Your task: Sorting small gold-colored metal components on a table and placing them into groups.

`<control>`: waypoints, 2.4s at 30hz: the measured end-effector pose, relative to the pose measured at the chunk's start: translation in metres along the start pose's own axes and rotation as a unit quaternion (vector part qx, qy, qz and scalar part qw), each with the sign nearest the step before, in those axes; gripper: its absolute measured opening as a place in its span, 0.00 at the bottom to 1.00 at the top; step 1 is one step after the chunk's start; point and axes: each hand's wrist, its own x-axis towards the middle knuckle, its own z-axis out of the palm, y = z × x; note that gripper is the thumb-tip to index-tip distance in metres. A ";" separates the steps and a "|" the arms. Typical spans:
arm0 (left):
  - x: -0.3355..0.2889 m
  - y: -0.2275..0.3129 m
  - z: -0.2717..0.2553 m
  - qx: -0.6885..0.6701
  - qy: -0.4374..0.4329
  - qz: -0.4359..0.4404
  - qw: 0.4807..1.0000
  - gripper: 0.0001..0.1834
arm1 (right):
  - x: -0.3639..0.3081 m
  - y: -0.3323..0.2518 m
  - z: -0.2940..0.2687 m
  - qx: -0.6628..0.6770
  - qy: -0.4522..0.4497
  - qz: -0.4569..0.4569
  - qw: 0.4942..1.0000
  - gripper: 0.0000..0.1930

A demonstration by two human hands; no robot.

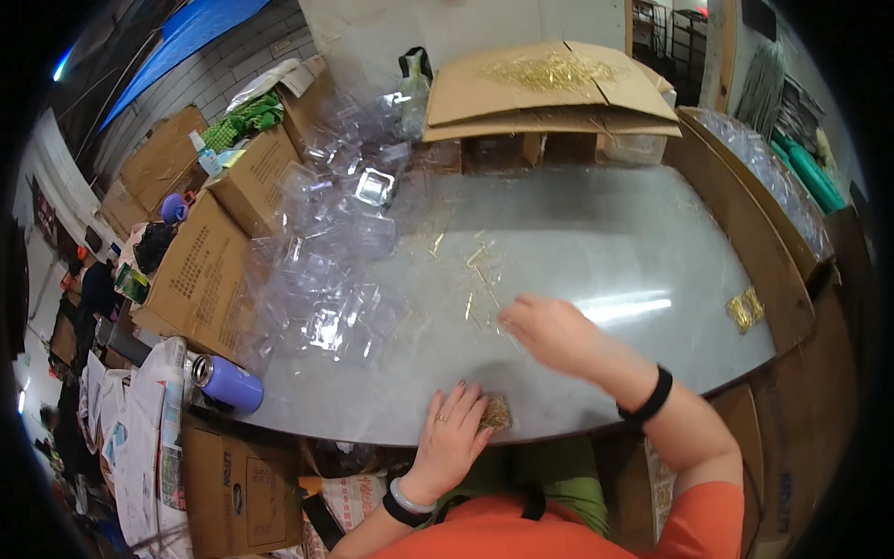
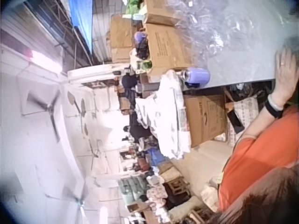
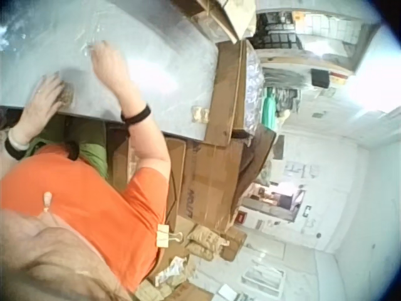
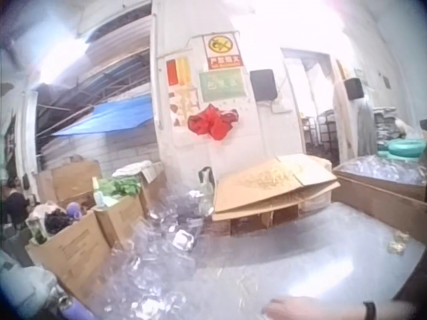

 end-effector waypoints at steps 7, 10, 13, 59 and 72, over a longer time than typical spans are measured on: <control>0.001 -0.029 -0.011 -0.004 0.034 -0.030 0.999 0.26 | 0.138 0.119 0.036 -0.038 -0.091 -0.010 0.995 0.23; 0.002 -0.030 -0.012 -0.021 0.031 -0.036 0.999 0.26 | 0.161 0.146 0.068 -0.049 -0.127 -0.004 0.991 0.30; 0.001 -0.032 -0.008 -0.029 0.039 -0.036 0.998 0.26 | 0.151 0.151 0.083 -0.071 -0.176 -0.066 0.980 0.35; 0.036 0.009 0.026 -0.068 -0.042 -0.012 0.997 0.50 | -0.030 0.054 0.003 -0.112 -0.198 -0.078 0.971 0.43; 0.033 0.000 0.021 -0.161 -0.054 -0.004 0.985 0.43 | -0.079 0.034 0.025 -0.027 -0.113 -0.088 0.989 0.34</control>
